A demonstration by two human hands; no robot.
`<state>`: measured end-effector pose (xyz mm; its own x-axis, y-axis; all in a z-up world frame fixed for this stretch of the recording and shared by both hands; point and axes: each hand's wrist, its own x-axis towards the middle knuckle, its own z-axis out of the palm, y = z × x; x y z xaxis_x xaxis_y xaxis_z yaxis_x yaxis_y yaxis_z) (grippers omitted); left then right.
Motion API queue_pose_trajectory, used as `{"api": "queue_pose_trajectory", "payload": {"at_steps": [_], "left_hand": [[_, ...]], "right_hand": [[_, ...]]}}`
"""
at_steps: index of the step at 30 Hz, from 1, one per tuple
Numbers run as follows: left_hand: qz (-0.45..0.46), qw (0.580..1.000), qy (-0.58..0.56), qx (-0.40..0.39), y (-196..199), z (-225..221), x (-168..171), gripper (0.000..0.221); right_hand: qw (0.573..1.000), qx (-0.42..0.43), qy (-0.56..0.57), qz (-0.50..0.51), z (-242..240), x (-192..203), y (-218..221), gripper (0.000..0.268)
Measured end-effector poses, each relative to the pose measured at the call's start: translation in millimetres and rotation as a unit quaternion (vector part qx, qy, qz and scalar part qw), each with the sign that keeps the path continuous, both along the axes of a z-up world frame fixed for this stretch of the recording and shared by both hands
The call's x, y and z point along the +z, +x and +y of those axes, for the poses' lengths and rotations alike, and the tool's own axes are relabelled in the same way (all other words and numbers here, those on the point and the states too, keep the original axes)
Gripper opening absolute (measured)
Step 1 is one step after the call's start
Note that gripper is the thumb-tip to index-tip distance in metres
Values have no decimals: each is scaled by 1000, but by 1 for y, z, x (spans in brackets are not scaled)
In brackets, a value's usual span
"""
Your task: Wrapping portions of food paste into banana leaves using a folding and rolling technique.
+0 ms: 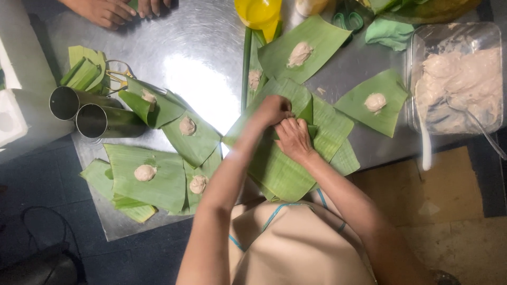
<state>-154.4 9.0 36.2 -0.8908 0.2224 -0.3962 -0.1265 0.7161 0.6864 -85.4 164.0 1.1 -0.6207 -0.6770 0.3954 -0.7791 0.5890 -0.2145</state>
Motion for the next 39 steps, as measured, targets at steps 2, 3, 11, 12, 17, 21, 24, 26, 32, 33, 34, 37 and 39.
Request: {"api": "queue_pose_trajectory", "payload": {"at_steps": [2, 3, 11, 12, 17, 21, 24, 26, 32, 33, 34, 37, 39], "left_hand": [[-10, 1000, -22, 14, -18, 2, -10, 17], [-26, 998, -46, 29, -22, 4, -17, 20], [-45, 997, -57, 36, -29, 4, -8, 28], [-44, 997, -45, 33, -29, 3, -7, 28], [-36, 997, -52, 32, -27, 5, -3, 24], [-15, 998, -55, 26, -20, 3, -5, 18], [66, 982, 165, 58, 35, -29, 86, 30], [81, 978, 187, 49, 66, -39, 44, 41], [122, 981, 152, 10, 87, -39, 6, 54], [127, 980, 151, 5, 86, -40, 4, 47], [126, 980, 152, 3, 82, -43, -9, 47], [158, 985, 58, -39, 77, -50, -33, 46], [153, 985, 46, -59, 75, -50, -25, 48]], "right_hand": [[1000, -5, -2, -1, -2, -11, -1, 52], [1000, -9, -6, -7, -2, -18, 5, 47], [999, -14, -2, -31, -4, -2, 5, 37], [999, -16, 12, -40, -4, -4, 6, 37], [998, -27, 19, -59, -5, -2, 4, 36], [993, -42, 34, -103, -5, 3, 3, 39], [984, -56, 44, -165, -4, 15, -5, 42], [981, -68, 35, -180, -7, 9, -12, 45], [982, -66, -45, -171, 4, 8, -8, 52], [985, -60, -68, -148, 6, 9, -6, 55], [985, -63, -68, -148, 14, 18, -5, 55], [992, -67, -65, -84, 39, 27, 0, 73], [994, -75, -59, -61, 60, 12, 8, 70]]}}
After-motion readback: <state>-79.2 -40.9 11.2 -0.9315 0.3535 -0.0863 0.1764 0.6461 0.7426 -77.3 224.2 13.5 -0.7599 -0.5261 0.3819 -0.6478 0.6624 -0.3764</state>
